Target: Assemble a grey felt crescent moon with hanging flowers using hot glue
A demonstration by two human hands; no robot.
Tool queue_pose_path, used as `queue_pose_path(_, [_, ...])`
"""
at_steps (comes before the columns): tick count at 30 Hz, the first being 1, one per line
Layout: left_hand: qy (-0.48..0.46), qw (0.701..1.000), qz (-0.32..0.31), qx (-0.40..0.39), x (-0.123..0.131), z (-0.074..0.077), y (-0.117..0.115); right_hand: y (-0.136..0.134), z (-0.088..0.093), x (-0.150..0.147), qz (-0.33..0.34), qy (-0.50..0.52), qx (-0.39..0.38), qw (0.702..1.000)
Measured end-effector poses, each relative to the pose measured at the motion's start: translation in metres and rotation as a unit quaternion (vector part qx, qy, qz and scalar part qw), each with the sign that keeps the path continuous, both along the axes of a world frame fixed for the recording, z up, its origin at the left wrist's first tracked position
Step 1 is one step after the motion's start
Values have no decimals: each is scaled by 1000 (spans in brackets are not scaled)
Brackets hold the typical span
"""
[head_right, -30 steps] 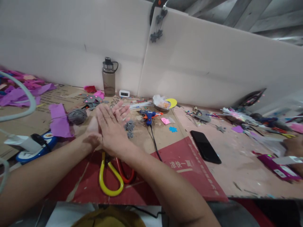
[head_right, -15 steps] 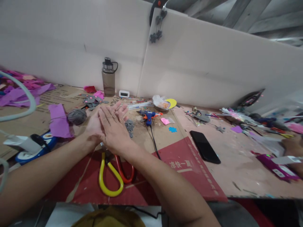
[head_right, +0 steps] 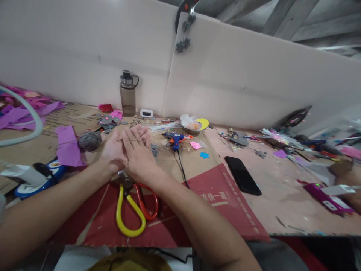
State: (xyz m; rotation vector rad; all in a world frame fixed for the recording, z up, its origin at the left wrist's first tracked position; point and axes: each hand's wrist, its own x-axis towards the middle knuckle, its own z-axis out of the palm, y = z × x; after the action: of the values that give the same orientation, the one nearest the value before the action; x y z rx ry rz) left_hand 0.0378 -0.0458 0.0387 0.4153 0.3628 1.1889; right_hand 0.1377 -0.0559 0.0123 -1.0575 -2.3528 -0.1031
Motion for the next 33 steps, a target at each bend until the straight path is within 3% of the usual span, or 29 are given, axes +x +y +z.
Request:
queue_pose_path(7, [-54, 996, 26, -65, -2, -2, -1, 2, 5, 21, 30, 195, -69, 978])
queue_pose_path(11, [-79, 995, 35, -54, 5, 3, -4, 2, 2, 11, -9, 248, -46, 968])
queue_pose_path(14, [-70, 994, 56, -59, 8, 2, -1, 7, 5, 9, -23, 290, -24, 956])
queue_pose_path(17, [-31, 993, 71, -91, 5, -3, 6, 14, 12, 24, -17, 349, -50, 936])
queue_pose_path(20, [6, 993, 50, -110, 3, -7, 10, 19, 13, 40, -51, 392, -58, 917])
queue_pose_path(26, [10, 999, -10, -52, 5, -4, 4, 22, 7, 37, -48, 305, -49, 950])
queue_pose_path(33, [-5, 999, -36, 5, 0, 4, 1, 9, -10, 18, -65, 58, -16, 996])
